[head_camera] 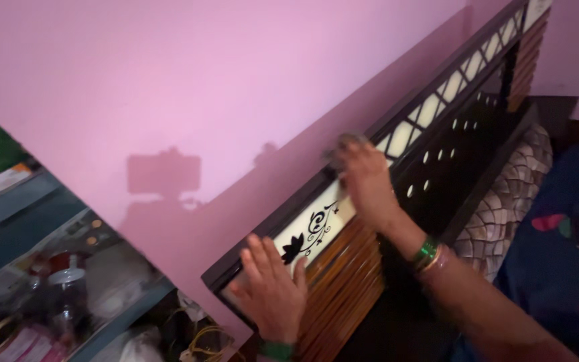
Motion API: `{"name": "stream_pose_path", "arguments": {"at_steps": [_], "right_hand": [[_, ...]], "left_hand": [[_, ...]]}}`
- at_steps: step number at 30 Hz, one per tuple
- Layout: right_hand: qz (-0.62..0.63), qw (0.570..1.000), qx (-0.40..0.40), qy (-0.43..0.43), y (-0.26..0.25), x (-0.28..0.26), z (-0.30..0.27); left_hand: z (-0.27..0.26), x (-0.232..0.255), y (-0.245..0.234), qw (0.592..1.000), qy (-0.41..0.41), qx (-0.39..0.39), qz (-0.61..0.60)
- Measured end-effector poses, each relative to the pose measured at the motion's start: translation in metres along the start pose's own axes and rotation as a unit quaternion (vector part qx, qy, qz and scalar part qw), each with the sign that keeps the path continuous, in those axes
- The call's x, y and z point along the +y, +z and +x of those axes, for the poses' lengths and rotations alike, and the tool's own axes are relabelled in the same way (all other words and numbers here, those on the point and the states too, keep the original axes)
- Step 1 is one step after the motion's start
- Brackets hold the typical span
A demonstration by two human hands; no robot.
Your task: The person cleans the wooden headboard of a bed by applying a substance from a container and scrubbing the surface with a small cloth.
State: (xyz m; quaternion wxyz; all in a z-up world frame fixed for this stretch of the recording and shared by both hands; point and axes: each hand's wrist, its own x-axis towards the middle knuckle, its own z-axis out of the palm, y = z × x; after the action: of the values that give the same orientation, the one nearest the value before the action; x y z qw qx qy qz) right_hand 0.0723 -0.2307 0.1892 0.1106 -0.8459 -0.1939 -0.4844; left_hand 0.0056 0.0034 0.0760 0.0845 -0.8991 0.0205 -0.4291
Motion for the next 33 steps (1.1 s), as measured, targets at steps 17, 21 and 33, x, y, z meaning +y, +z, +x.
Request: {"name": "stream_pose_path", "arguments": {"at_steps": [17, 21, 33], "right_hand": [[0.123, 0.96, -0.202, 0.147, 0.018, -0.08, -0.029], [0.268, 0.945, 0.106, 0.154, 0.012, -0.057, -0.008], [0.352, 0.927, -0.06, -0.112, 0.005, -0.139, -0.002]], "left_hand": [[-0.035, -0.026, 0.006, 0.991, -0.009, 0.043, 0.125], [-0.034, -0.03, 0.024, 0.999, -0.031, 0.012, 0.028], [-0.042, -0.003, 0.038, 0.97, -0.105, 0.002, 0.217]]}}
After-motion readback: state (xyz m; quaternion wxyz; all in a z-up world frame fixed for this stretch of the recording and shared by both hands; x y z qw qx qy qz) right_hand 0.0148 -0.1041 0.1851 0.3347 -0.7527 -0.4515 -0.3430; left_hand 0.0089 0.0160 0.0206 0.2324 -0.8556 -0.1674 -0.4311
